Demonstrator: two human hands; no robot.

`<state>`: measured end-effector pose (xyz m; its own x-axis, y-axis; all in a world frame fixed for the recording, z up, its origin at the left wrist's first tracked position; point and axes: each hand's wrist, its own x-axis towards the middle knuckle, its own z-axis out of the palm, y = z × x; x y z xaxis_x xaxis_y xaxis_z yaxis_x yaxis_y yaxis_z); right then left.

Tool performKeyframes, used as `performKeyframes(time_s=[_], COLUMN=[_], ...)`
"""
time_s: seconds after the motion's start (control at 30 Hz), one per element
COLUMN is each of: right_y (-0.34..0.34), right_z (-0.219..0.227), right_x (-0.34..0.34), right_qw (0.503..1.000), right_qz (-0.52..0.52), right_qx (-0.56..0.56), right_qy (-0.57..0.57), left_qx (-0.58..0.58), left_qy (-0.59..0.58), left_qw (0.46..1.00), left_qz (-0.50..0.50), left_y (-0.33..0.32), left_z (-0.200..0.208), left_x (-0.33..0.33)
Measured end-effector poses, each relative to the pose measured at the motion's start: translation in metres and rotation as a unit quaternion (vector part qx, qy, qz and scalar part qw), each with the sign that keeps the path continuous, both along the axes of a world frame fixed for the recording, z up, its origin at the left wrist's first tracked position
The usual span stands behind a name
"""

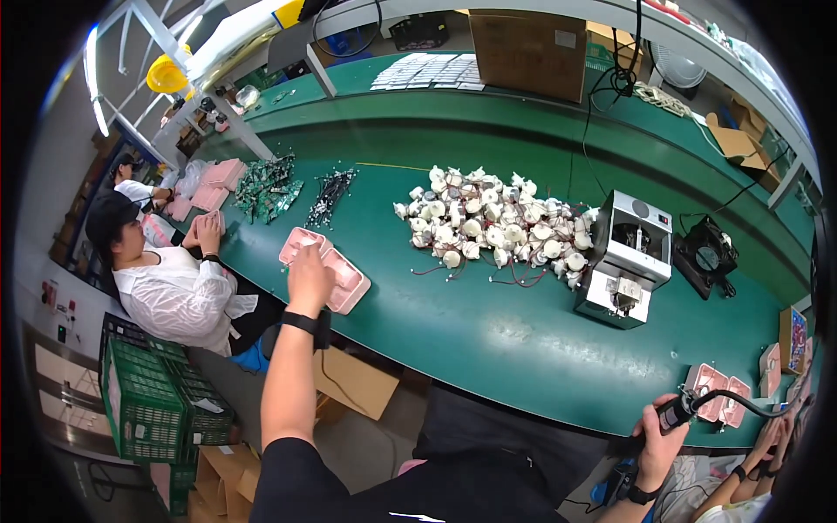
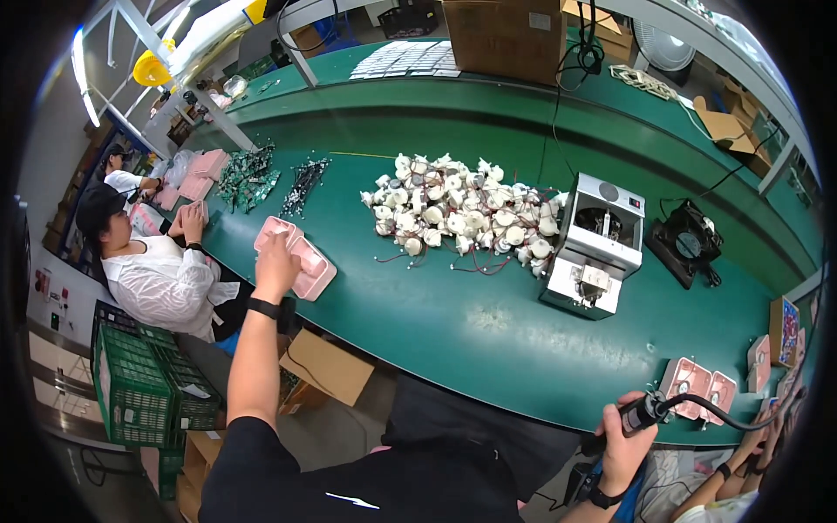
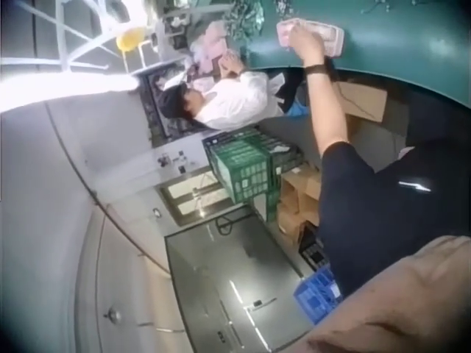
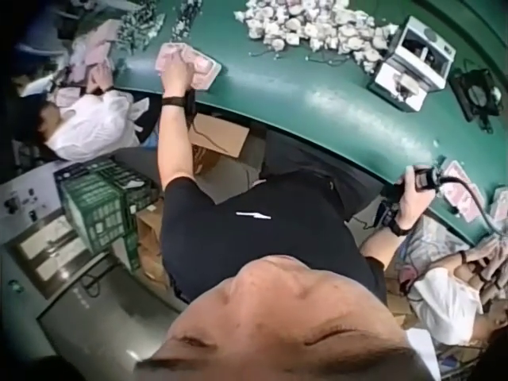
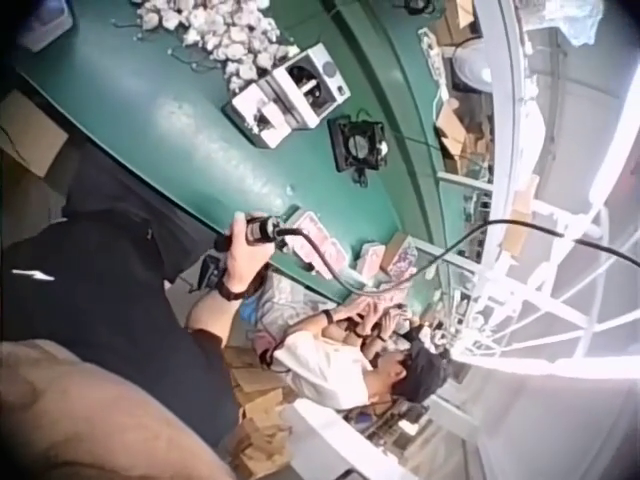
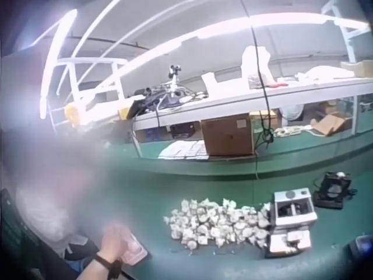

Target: Assembling electronic components by screwing components into plastic cases.

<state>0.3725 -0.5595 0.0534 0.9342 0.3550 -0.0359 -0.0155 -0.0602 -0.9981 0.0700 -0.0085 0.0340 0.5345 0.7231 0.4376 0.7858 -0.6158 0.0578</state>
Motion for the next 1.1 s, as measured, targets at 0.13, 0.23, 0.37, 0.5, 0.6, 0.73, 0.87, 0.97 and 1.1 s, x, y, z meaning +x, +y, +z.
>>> performKeyframes(time_s=[0.13, 0.23, 0.37, 0.5, 0.6, 0.73, 0.87, 0.97, 1.1], right_y=[0.03, 0.043, 0.045, 0.035, 0.027, 0.03, 0.042, 0.051, 0.063], right_z=[0.014, 0.026, 0.034, 0.032, 0.029, 0.023, 0.016, 0.016, 0.006], right_x=[-0.001, -0.003, -0.002, 0.003, 0.008, 0.012, 0.012, 0.017, 0.036], right_qw=[0.998, 0.994, 0.992, 0.995, 0.996, 0.996, 0.977, 0.959, 0.955], right_qz=[0.062, 0.101, 0.12, 0.093, 0.075, 0.024, -0.037, -0.043, -0.072], right_qx=[-0.028, -0.045, -0.04, -0.032, -0.044, 0.001, 0.133, 0.183, 0.125], right_qy=[0.006, -0.003, -0.027, -0.033, -0.028, -0.086, -0.161, -0.212, -0.26], left_qx=[-0.102, -0.115, -0.054, -0.086, -0.136, -0.194, -0.243, -0.263, -0.288], left_qy=[0.075, 0.045, 0.026, -0.004, -0.012, -0.027, -0.045, -0.073, -0.086], left_qw=[0.987, 0.988, 0.996, 0.995, 0.991, 0.98, 0.966, 0.952, 0.938], left_qz=[0.101, 0.089, 0.069, 0.045, 0.003, -0.037, -0.073, -0.135, -0.17], left_y=[0.028, 0.034, 0.024, -0.01, -0.05, -0.109, -0.171, -0.208, -0.253], left_z=[-0.008, -0.019, -0.026, -0.025, -0.016, -0.004, -0.005, -0.017, -0.019], left_x=[-0.023, -0.029, -0.026, -0.013, 0.008, 0.038, 0.086, 0.118, 0.161])
